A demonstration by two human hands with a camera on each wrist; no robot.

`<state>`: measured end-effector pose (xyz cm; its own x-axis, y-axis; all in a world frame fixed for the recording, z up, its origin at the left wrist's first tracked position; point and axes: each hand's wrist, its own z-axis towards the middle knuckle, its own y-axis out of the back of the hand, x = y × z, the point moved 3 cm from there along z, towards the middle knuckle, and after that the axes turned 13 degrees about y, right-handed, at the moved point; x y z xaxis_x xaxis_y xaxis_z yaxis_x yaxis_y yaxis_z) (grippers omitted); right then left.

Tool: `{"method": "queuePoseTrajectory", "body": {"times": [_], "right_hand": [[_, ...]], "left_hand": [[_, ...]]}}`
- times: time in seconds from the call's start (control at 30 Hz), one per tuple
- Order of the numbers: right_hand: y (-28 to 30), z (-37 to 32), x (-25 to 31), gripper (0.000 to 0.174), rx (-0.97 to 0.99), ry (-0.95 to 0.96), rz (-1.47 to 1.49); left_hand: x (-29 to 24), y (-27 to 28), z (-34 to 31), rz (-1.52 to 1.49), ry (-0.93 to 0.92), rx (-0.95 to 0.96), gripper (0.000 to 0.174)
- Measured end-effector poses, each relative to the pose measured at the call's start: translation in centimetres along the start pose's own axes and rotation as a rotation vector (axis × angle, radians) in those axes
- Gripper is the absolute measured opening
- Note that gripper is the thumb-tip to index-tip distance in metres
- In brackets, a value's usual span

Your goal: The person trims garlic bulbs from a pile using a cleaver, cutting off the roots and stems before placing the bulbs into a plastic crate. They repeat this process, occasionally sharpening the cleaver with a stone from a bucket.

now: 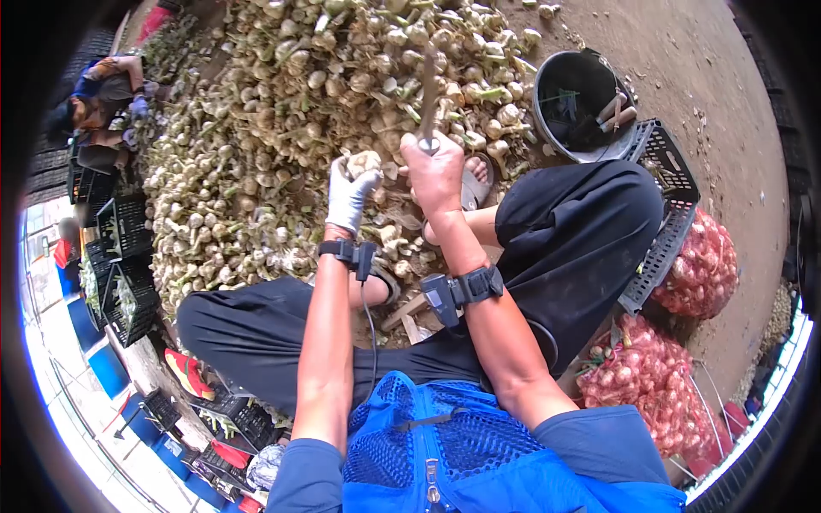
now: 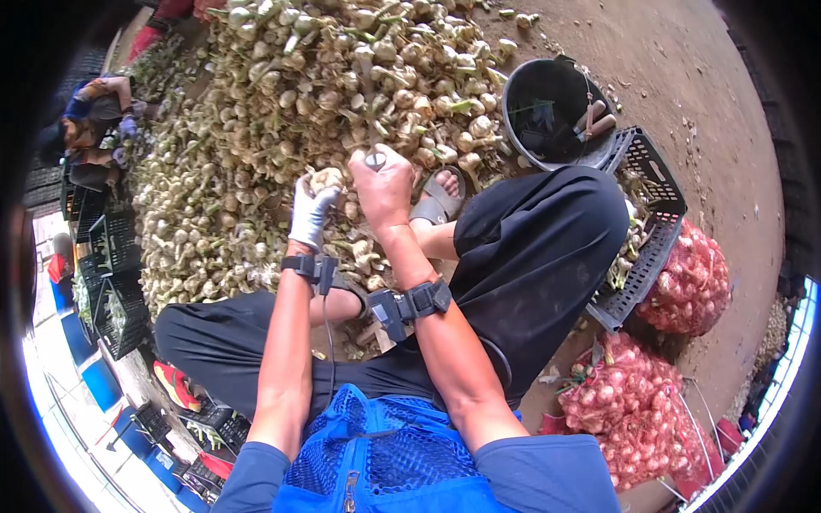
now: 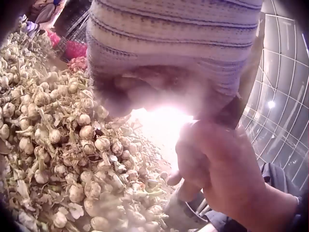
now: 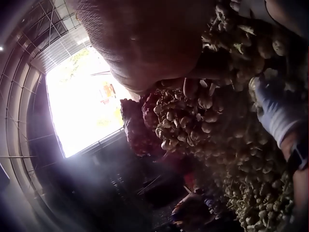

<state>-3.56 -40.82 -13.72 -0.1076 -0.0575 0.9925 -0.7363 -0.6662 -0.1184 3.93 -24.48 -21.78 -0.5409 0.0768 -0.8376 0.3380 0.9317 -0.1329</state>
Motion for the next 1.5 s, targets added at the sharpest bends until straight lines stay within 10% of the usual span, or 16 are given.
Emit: {"method": "queuePoseTrajectory", "body": {"times": [0.23,0.27,0.33,0.37,0.4,0.47,1.07,1.2,1.27,1.33,1.37,1.5], "right_hand": [[-2.3,-3.3,6.4,0.023,0.451,0.669,-0.616],[-2.6,-3.8,6.9,0.025,0.518,0.706,-0.632],[-3.1,-4.7,7.3,0.025,0.539,0.775,-0.611],[-3.4,-5.2,7.2,0.024,0.569,0.802,-0.614],[-3.6,-5.5,7.1,0.023,0.598,0.827,-0.619],[-3.8,-6.2,7.5,0.021,0.632,0.851,-0.598],[-3.8,-6.9,2.0,0.016,0.548,0.824,-0.492],[-1.4,-5.9,-0.2,0.014,0.529,0.828,-0.500],[2.8,-2.8,-8.1,0.013,0.444,0.247,-0.869],[2.6,-1.5,-10.0,0.019,0.079,-0.067,-0.430],[0.9,-2.6,-4.6,0.018,0.036,-0.165,0.047],[-2.7,-6.5,0.0,0.026,0.269,-0.314,0.389]], "left_hand": [[-12.5,1.7,-9.0,0.193,-0.140,0.108,0.044],[-13.2,1.6,-10.1,0.289,-0.310,0.170,0.038],[-14.9,1.5,-10.9,1.471,-1.135,-0.028,0.045],[-14.5,2.0,-11.5,1.611,-1.216,-0.065,0.049],[-13.7,2.2,-12.2,1.612,-1.222,-0.070,0.049],[-11.8,4.2,-11.9,0.440,-0.342,0.128,0.053],[-9.2,3.4,-11.1,0.969,-0.487,0.009,0.048],[-10.7,1.8,-13.6,0.381,-0.065,0.079,0.051],[-14.1,1.5,-17.7,0.522,-0.278,0.092,0.049],[-14.4,2.1,-18.5,0.322,-0.107,0.101,0.055],[-13.9,2.3,-18.2,0.308,-0.113,0.097,0.055],[-13.2,1.1,-16.8,0.191,-0.333,0.068,0.068]]}}
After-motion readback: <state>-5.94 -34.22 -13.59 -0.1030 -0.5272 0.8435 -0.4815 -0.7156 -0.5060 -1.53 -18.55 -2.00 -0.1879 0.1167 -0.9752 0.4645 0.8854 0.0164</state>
